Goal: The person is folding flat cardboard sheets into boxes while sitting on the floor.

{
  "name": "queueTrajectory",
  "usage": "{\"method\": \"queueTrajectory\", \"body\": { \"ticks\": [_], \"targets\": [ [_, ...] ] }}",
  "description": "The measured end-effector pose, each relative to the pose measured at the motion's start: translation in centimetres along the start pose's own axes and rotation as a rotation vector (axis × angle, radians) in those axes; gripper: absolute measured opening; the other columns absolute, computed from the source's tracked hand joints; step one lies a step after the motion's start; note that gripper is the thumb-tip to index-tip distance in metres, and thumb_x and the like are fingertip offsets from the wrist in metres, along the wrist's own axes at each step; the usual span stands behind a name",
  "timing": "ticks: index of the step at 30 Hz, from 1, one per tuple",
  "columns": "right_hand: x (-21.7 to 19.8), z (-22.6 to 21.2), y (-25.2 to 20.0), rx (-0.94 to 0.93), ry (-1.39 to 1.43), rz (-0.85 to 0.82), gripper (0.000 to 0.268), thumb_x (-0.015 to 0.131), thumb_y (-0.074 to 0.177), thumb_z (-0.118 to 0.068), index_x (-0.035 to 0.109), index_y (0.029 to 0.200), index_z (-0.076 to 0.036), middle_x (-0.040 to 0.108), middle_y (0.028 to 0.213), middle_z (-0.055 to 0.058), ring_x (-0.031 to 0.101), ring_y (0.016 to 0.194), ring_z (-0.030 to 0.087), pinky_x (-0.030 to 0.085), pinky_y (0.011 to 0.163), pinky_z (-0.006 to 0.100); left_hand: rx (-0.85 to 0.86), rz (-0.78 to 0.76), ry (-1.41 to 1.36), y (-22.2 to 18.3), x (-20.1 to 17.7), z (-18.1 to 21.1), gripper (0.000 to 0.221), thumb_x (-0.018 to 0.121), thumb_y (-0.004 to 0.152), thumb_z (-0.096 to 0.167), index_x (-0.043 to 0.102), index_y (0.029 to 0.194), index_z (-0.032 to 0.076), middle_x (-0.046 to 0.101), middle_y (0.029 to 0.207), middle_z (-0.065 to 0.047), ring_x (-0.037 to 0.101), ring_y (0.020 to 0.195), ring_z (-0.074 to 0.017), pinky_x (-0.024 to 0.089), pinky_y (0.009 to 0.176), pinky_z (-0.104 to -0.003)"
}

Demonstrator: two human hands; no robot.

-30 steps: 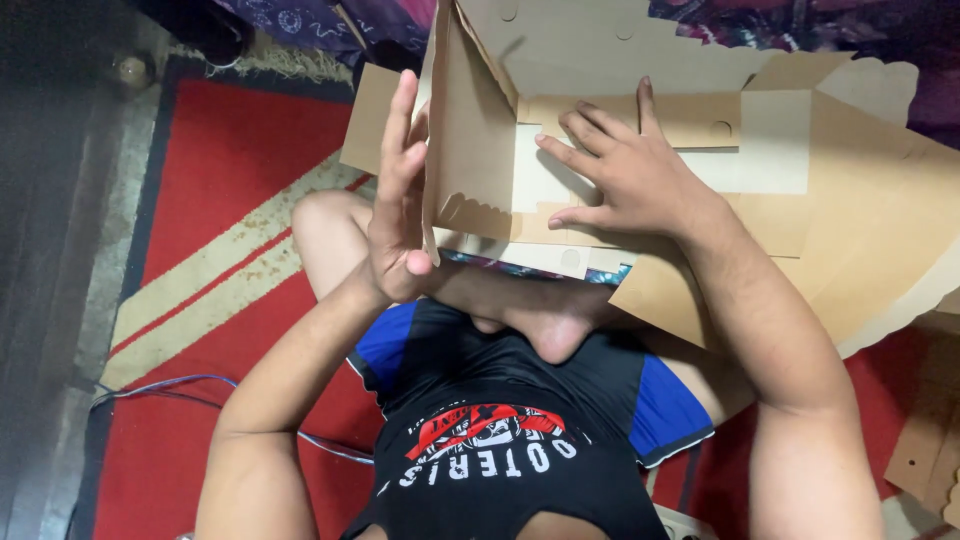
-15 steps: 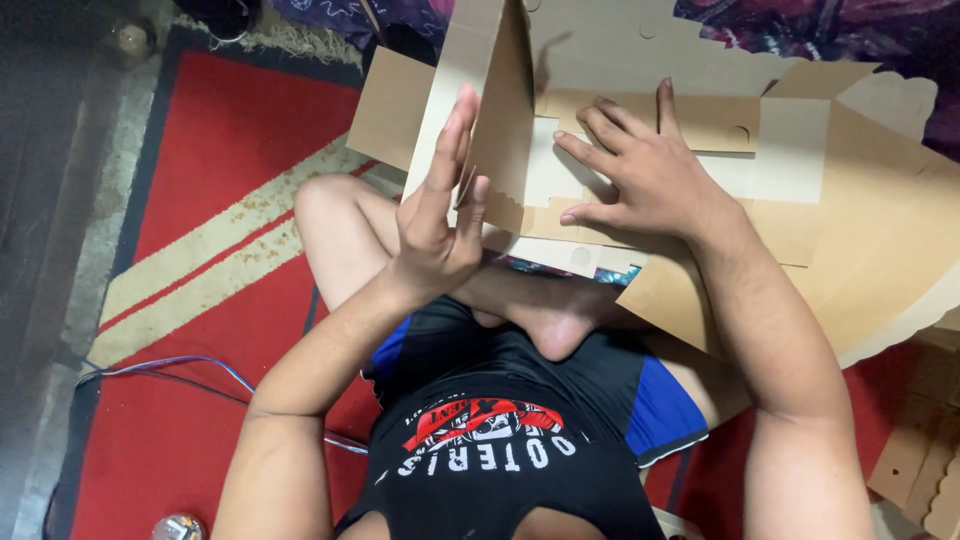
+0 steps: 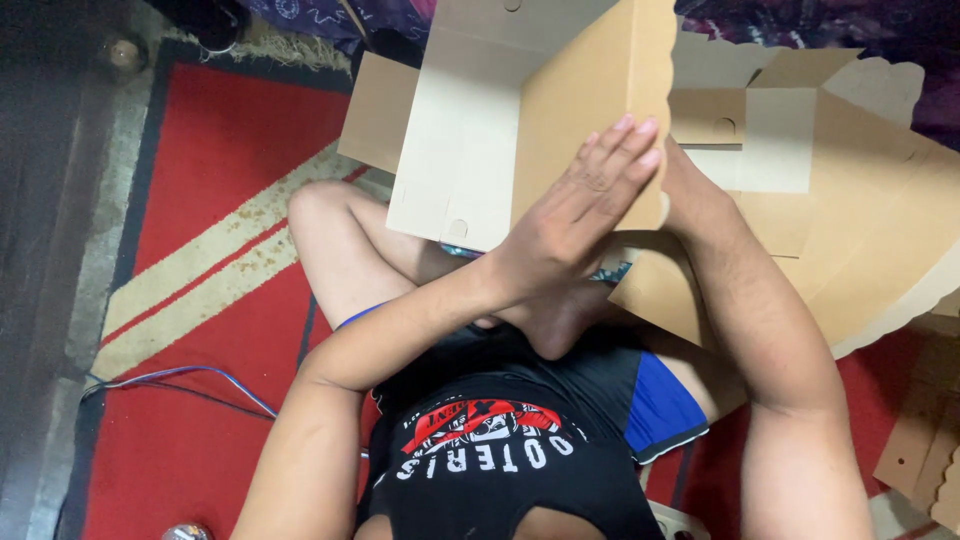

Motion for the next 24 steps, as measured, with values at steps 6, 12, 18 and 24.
{"method": "queueTrajectory", "body": {
  "ticks": [6, 12, 18, 24],
  "targets": [
    [-2.0, -1.2, 1.0, -0.02, 0.126, 0.018, 0.058, 0.067, 0.084, -0.034, 0.065, 0.135, -0.005, 0.068, 0.121, 0.024, 0.057, 0.125, 0.045, 0.0, 0.117, 0.082, 0.016, -0.17, 0.17, -0.4, 3.3, -0.5, 0.066, 0.063, 0.107, -0.006, 0.036, 0.164, 0.014, 0.023, 0.175, -0.009, 0.026, 0.169, -0.0294, 0.03, 0.149, -0.05],
    [-1.6, -1.0, 1.5, -0.009, 0.263, 0.055, 0.065, 0.066, 0.087, -0.032, 0.059, 0.146, -0.008, 0.067, 0.134, 0.027, 0.056, 0.131, 0.052, -0.002, 0.112, 0.083, -0.178, 0.087, -0.096, -2.6, -1.9, -2.9, 0.077, 0.047, 0.1, 0.0, 0.015, 0.169, 0.008, 0.021, 0.178, -0.016, 0.025, 0.171, -0.0333, 0.021, 0.15, -0.051],
    [0.2, -2.1, 2.1, -0.111, 0.065, -0.027, 0.101, 0.046, 0.084, -0.088, 0.041, 0.161, -0.024, 0.027, 0.171, 0.018, 0.023, 0.155, 0.05, -0.002, 0.105, 0.091, -0.458, 0.375, -0.377, -7.1, -4.0, -5.5, 0.046, 0.031, 0.116, 0.034, 0.043, 0.135, -0.006, 0.054, 0.12, -0.018, 0.057, 0.103, -0.0239, 0.05, 0.095, -0.035],
    [0.0, -2.2, 2.4, -0.116, 0.033, -0.022, 0.107, 0.044, 0.082, -0.091, 0.042, 0.162, -0.02, 0.027, 0.173, 0.014, 0.019, 0.156, 0.05, -0.002, 0.104, 0.092, -0.66, 0.369, -0.524, -8.1, -3.4, -6.9, 0.066, 0.018, 0.113, 0.046, 0.042, 0.145, -0.006, 0.053, 0.147, -0.021, 0.059, 0.129, -0.0272, 0.048, 0.11, -0.034]
  ]
}}
Point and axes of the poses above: each hand's wrist, its own y-axis towards the middle knuckle, its own x-axis out of the palm, z = x × y, the point moved 7 cm from there along y, towards the middle knuckle
